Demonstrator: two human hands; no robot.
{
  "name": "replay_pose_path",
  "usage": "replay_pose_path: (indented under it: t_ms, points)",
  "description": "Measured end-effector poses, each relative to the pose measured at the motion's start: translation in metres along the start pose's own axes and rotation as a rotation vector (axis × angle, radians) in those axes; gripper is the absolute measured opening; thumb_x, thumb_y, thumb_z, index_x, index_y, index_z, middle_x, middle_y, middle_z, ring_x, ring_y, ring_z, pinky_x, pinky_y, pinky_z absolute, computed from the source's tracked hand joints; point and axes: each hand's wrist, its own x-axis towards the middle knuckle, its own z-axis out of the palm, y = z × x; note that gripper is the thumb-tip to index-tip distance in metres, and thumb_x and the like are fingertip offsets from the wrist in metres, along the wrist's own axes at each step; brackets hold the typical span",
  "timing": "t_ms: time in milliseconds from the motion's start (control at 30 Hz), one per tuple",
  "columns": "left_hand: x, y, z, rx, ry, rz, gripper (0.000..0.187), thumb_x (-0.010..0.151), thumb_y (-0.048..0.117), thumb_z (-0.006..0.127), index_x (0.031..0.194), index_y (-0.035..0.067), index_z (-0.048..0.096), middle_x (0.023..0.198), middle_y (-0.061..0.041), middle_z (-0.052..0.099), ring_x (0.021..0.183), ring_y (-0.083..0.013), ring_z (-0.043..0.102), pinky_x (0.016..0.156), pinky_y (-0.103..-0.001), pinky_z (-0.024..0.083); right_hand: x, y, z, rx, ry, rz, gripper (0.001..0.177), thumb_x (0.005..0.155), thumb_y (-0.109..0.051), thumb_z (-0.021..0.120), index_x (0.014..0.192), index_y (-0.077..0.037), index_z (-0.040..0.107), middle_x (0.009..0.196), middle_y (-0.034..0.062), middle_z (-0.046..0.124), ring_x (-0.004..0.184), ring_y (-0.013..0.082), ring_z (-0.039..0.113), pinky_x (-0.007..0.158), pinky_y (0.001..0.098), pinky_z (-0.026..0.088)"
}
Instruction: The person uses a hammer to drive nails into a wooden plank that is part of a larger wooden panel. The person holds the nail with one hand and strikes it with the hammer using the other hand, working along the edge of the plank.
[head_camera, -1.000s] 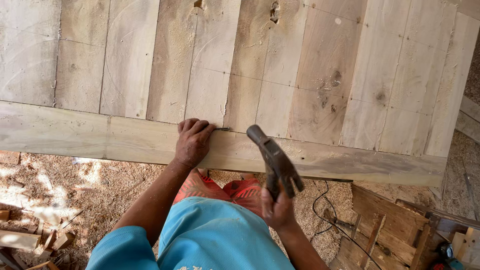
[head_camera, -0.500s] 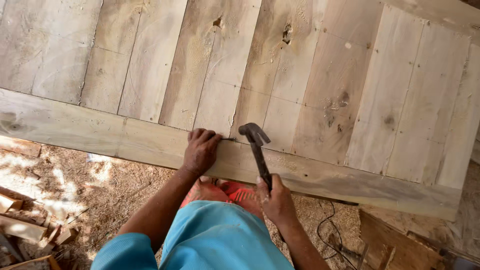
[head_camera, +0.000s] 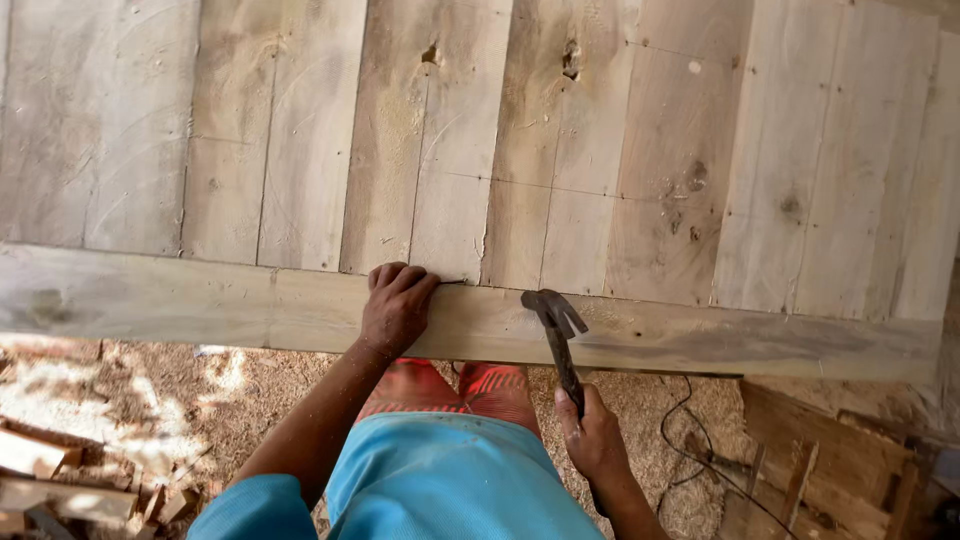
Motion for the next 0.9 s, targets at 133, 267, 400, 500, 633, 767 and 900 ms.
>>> replay_pose_path:
  t_ms: [133, 267, 400, 500, 633, 767, 900]
  points:
    - [0.004, -0.01, 0.005, -0.061, -0.016, 0.023, 0.019, 0.087, 0.01, 0.07, 0.105, 0.015, 0.074, 0.105, -0.001, 0.067, 0.105, -0.0244, 0.06, 0.093, -0.042, 0.041, -0.01, -0.021, 0.014, 0.048, 0.025, -0.02, 0.043, 0.103, -0.045, 0.051, 0.095, -0.004, 0.062, 0.062, 0.0085, 0.059, 0.05, 0.0185, 0.058, 0.048, 0.0382, 0.047]
    - [0.002, -0.018, 0.006, -0.048, -0.009, 0.035, 0.022, 0.086, 0.01, 0.069, 0.106, 0.015, 0.074, 0.104, -0.001, 0.066, 0.105, -0.0243, 0.059, 0.093, -0.042, 0.041, -0.032, -0.04, 0.018, 0.124, 0.047, -0.119, 0.041, 0.102, -0.043, 0.048, 0.095, -0.005, 0.058, 0.058, 0.0026, 0.057, 0.044, 0.0134, 0.055, 0.04, 0.0327, 0.045]
    - [0.001, -0.014, 0.006, -0.043, -0.022, 0.036, 0.021, 0.087, 0.01, 0.07, 0.108, 0.015, 0.074, 0.102, -0.001, 0.064, 0.104, -0.0242, 0.059, 0.094, -0.042, 0.041, -0.043, -0.067, 0.024, 0.165, 0.223, -0.398, 0.039, 0.103, -0.043, 0.048, 0.102, -0.004, 0.056, 0.06, 0.0004, 0.055, 0.046, 0.0105, 0.055, 0.04, 0.03, 0.046]
    - [0.002, -0.016, 0.005, -0.032, -0.014, 0.048, 0.021, 0.087, 0.012, 0.07, 0.108, 0.015, 0.074, 0.103, -0.001, 0.064, 0.104, -0.0241, 0.059, 0.094, -0.042, 0.041, -0.018, -0.088, 0.042, 0.259, 0.125, -0.417, 0.038, 0.103, -0.04, 0.047, 0.11, -0.003, 0.05, 0.062, 0.0013, 0.049, 0.047, 0.0107, 0.051, 0.039, 0.0296, 0.049]
    - [-0.001, -0.013, 0.009, -0.022, -0.034, 0.055, 0.023, 0.086, 0.01, 0.069, 0.108, 0.016, 0.075, 0.102, 0.0, 0.064, 0.104, -0.0236, 0.059, 0.094, -0.043, 0.04, -0.004, -0.081, 0.045, -0.007, -0.025, -0.014, 0.032, 0.105, -0.039, 0.048, 0.104, -0.007, 0.054, 0.062, 0.0, 0.054, 0.044, 0.0123, 0.053, 0.041, 0.0337, 0.048]
    - [0.012, -0.016, 0.003, -0.028, -0.026, 0.051, 0.024, 0.084, 0.011, 0.069, 0.107, 0.016, 0.074, 0.104, -0.001, 0.065, 0.104, -0.0246, 0.057, 0.095, -0.044, 0.04, -0.004, -0.071, 0.044, 0.125, 0.131, -0.289, 0.034, 0.103, -0.038, 0.048, 0.107, -0.004, 0.052, 0.06, 0.0041, 0.057, 0.045, 0.0152, 0.059, 0.042, 0.0362, 0.051]
    - [0.004, -0.002, -0.003, -0.031, -0.023, 0.045, 0.026, 0.085, 0.009, 0.067, 0.109, 0.014, 0.073, 0.105, -0.002, 0.065, 0.105, -0.026, 0.057, 0.095, -0.045, 0.04, -0.005, -0.07, 0.05, -0.156, 0.131, -0.314, 0.038, 0.105, -0.036, 0.059, 0.114, 0.001, 0.053, 0.074, 0.0185, 0.066, 0.063, 0.0357, 0.066, 0.054, 0.0485, 0.051]
